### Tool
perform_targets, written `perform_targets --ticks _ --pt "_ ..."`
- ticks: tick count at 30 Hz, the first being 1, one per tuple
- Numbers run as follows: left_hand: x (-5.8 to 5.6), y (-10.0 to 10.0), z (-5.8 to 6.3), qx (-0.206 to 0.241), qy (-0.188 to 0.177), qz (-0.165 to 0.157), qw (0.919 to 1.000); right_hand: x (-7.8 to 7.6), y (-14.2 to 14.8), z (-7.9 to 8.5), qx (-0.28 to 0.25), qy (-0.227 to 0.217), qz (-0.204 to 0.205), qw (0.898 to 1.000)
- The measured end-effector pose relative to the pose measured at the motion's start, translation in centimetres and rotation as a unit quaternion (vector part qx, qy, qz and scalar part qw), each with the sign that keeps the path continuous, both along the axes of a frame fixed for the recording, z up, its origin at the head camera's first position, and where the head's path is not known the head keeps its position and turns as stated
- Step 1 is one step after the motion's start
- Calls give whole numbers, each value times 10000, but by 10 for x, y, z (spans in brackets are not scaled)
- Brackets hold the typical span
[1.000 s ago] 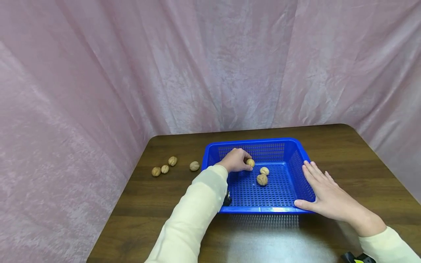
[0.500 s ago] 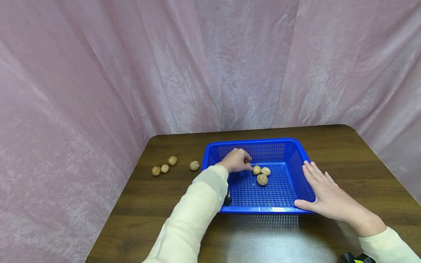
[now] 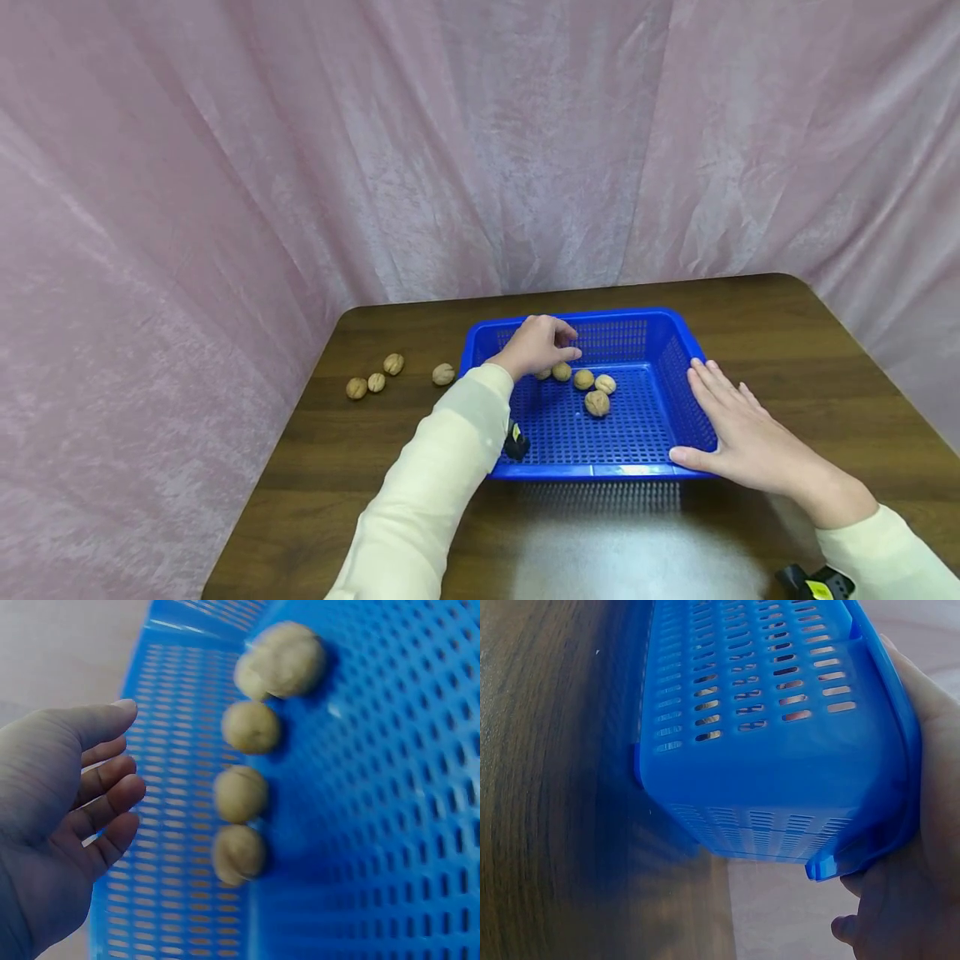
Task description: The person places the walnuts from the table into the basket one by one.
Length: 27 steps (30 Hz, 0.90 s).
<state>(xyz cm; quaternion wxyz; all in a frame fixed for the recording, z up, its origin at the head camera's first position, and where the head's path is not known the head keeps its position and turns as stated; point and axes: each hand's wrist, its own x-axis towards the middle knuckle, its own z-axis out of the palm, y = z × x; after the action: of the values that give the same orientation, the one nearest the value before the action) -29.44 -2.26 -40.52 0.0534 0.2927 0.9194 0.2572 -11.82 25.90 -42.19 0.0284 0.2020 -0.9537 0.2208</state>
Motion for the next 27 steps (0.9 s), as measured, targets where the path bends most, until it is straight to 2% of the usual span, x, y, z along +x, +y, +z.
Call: perform_targets --ticks 4,8,14,17,20,27 --pt "6 -3 19 274 -61 41 9996 -1 0 2 -11 -10 18 10000" --pt "15 -9 35 246 54 -29 9997 -1 0 2 -33 20 29 10000" --pt "34 -29 66 163 492 -231 9984 2 1 1 -52 31 6 10000" --pt "41 -46 79 145 754 -222 9968 3 0 0 -33 43 -20 10000" --pt "46 -69 88 170 964 -77 9952 2 -1 -1 -32 3 -20 10000" --pt "47 -126 92 347 1139 551 9914 1 -6 -1 -59 8 -15 10000"
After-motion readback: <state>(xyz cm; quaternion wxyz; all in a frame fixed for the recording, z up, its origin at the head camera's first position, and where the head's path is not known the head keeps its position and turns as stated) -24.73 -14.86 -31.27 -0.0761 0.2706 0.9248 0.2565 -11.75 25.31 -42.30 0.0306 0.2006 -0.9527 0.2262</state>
